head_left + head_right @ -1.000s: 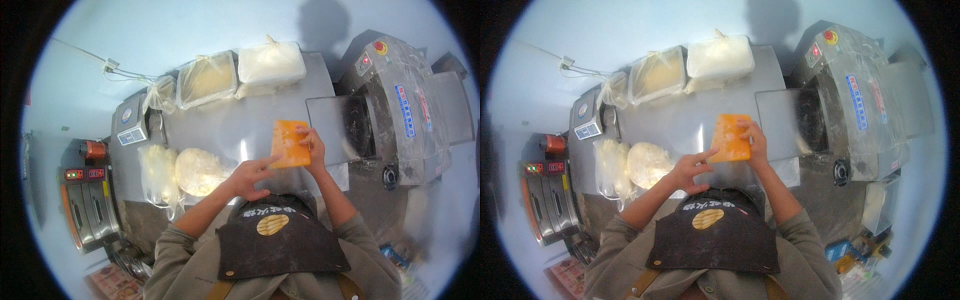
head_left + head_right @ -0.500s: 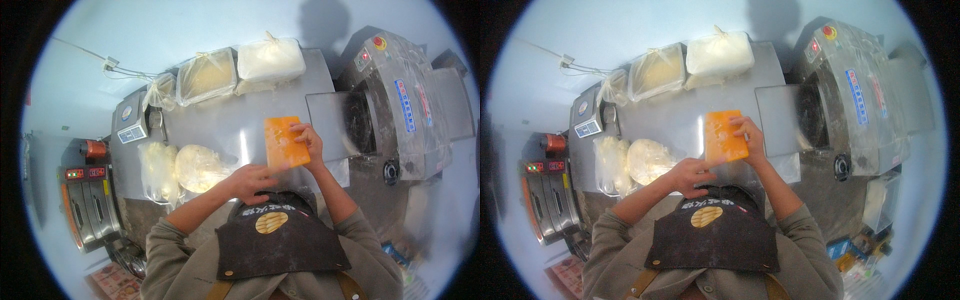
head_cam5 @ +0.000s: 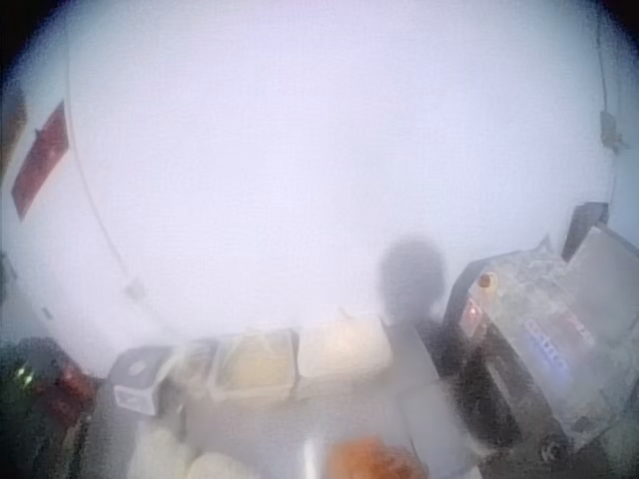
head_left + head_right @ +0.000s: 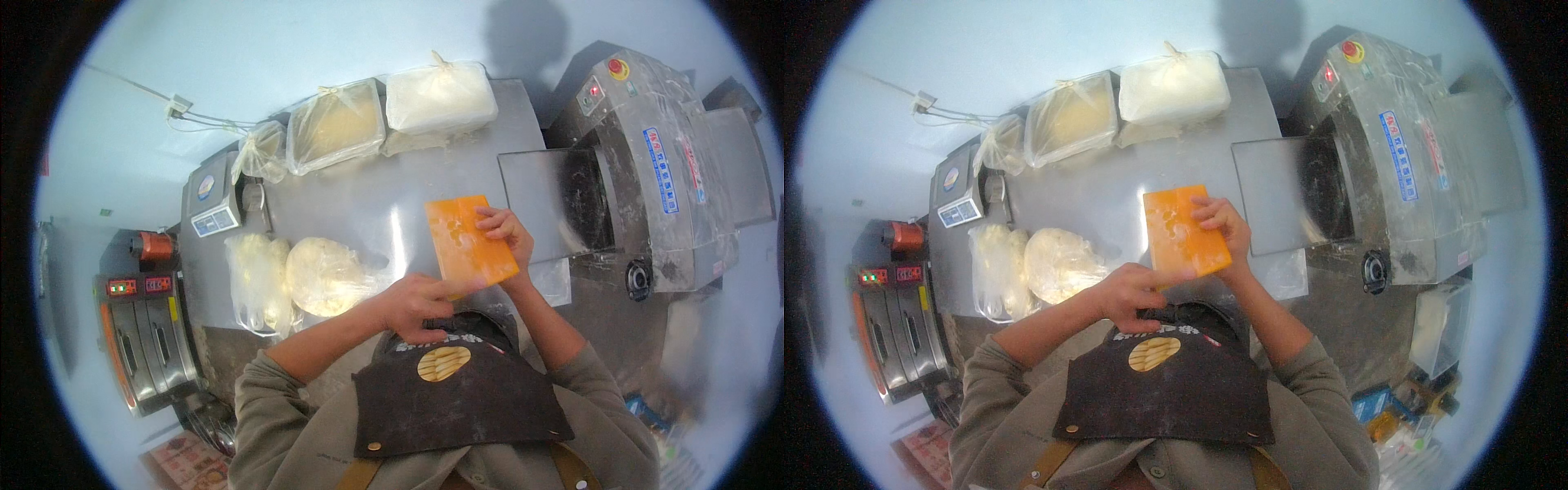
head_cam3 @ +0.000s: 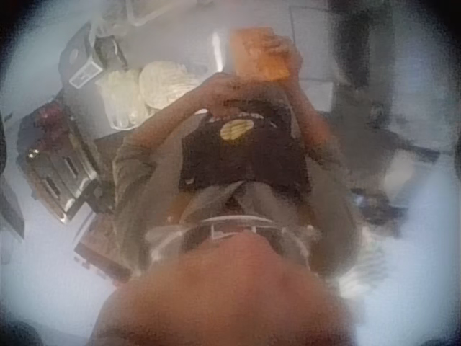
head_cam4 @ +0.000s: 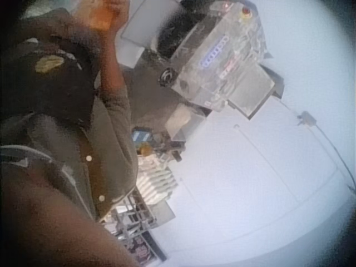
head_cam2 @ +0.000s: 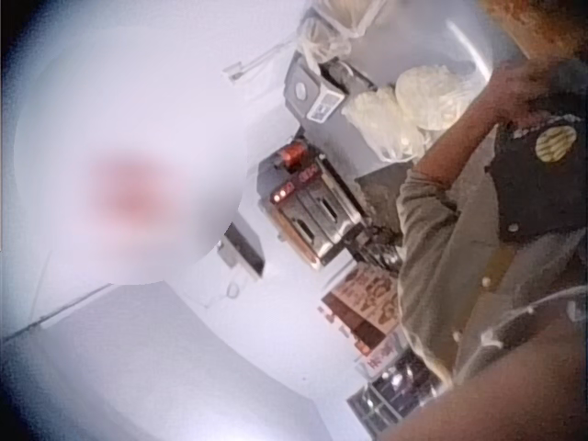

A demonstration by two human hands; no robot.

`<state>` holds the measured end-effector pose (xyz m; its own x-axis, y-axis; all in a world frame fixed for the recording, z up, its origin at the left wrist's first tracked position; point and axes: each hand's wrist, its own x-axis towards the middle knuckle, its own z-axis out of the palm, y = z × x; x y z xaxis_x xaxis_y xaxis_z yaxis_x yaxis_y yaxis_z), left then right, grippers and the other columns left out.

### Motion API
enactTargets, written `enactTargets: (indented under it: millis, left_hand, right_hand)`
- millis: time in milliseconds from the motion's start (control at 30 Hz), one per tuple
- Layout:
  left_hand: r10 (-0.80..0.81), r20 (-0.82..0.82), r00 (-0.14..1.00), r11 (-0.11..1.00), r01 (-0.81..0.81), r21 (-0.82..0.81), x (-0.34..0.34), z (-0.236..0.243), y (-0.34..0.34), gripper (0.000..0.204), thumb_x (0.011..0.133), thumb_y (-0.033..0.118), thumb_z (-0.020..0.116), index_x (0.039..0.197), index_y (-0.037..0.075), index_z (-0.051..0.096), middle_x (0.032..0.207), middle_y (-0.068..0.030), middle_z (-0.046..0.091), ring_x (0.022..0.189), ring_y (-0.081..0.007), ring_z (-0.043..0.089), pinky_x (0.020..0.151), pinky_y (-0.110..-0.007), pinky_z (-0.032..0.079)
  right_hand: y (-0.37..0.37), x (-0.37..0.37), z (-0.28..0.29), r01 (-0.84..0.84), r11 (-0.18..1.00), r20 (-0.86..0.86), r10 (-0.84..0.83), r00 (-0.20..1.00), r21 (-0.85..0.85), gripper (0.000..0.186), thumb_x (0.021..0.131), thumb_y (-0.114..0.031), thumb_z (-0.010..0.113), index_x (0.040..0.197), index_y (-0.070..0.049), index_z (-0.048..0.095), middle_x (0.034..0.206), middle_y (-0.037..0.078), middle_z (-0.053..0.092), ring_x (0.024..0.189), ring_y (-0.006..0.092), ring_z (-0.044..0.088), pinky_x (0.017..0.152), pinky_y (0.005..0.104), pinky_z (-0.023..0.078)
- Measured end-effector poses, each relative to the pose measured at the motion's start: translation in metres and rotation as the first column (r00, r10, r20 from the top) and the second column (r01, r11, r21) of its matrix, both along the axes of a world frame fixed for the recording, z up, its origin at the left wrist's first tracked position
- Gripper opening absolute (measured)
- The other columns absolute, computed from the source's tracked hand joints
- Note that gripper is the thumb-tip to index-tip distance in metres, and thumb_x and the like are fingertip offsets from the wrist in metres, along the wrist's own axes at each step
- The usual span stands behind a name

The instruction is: The person cleans a stainless steel countertop with an orange scraper, then removes dough from plastic bags, weighs portions on a digital scale, and kneads the dough by hand. The person places weighed dough portions back on the counter.

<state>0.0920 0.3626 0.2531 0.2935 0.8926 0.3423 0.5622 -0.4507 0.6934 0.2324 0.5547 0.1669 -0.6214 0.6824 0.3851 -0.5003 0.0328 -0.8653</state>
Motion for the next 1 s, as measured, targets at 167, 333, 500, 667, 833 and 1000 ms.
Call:
enactTargets:
  millis: [167,333,500,667,833,1000]
  left_hand:
    - [-0.018,0.057,0.998,1.000,0.018,-0.003,-0.003,0.012,0.007,0.028,0.067,0.020,0.083,0.089,0.007,0.070,0.154,-0.0160,0.056,0.074,-0.0289,0.072,0.066,-0.038,0.058]
    - [0.021,0.006,1.000,1.000,-0.021,-0.001,-0.006,0.022,0.012,0.040,0.066,0.017,0.081,0.104,0.009,0.077,0.156,-0.0108,0.055,0.076,-0.0284,0.073,0.068,-0.037,0.059]
    - [0.053,-0.015,0.998,0.997,-0.052,0.057,-0.010,0.024,0.015,0.035,0.067,0.017,0.080,0.102,0.011,0.077,0.156,-0.0099,0.056,0.070,-0.0256,0.073,0.065,-0.035,0.058]
    - [0.090,-0.007,0.996,0.987,-0.089,0.134,-0.015,0.016,0.018,0.028,0.073,0.019,0.079,0.099,0.011,0.078,0.155,-0.0114,0.057,0.067,-0.0243,0.072,0.064,-0.033,0.058]
    - [0.122,0.008,0.992,0.979,-0.122,0.164,-0.023,0.003,0.021,0.029,0.073,0.018,0.080,0.101,0.012,0.078,0.155,-0.0143,0.056,0.071,-0.0250,0.074,0.066,-0.034,0.059]
    - [0.121,-0.008,0.993,0.987,-0.119,0.110,-0.035,-0.005,0.020,0.035,0.071,0.016,0.081,0.105,0.012,0.078,0.154,-0.0150,0.056,0.080,-0.0262,0.076,0.071,-0.035,0.060]
  right_hand:
    - [-0.003,0.003,0.018,-0.012,0.999,0.005,0.012,1.000,-0.031,0.018,0.087,0.003,0.073,0.088,-0.007,0.058,0.104,0.012,0.067,0.120,0.0326,0.064,0.103,0.0437,0.050]
    - [-0.005,0.004,0.032,-0.016,0.999,-0.003,0.016,1.000,-0.039,0.017,0.087,0.002,0.073,0.087,-0.007,0.058,0.102,0.012,0.067,0.120,0.0323,0.064,0.103,0.0433,0.050]
    - [-0.005,0.001,0.042,0.018,0.999,-0.026,-0.017,1.000,0.040,0.017,0.088,0.000,0.074,0.086,-0.007,0.058,0.101,0.012,0.068,0.118,0.0323,0.065,0.102,0.0432,0.051]
    - [-0.005,0.001,0.049,0.016,0.999,-0.033,-0.014,0.999,0.035,0.018,0.088,0.001,0.074,0.085,-0.007,0.058,0.100,0.012,0.068,0.118,0.0327,0.065,0.100,0.0432,0.052]
    - [-0.005,0.000,0.053,-0.009,1.000,-0.058,0.010,0.998,0.006,0.020,0.087,-0.007,0.081,0.088,-0.010,0.061,0.099,0.010,0.069,0.117,0.0322,0.066,0.101,0.0434,0.051]
    - [-0.009,0.003,0.055,-0.038,0.999,-0.035,0.037,0.999,-0.037,0.022,0.086,-0.008,0.083,0.088,-0.010,0.061,0.100,0.010,0.069,0.116,0.0309,0.066,0.101,0.0428,0.051]
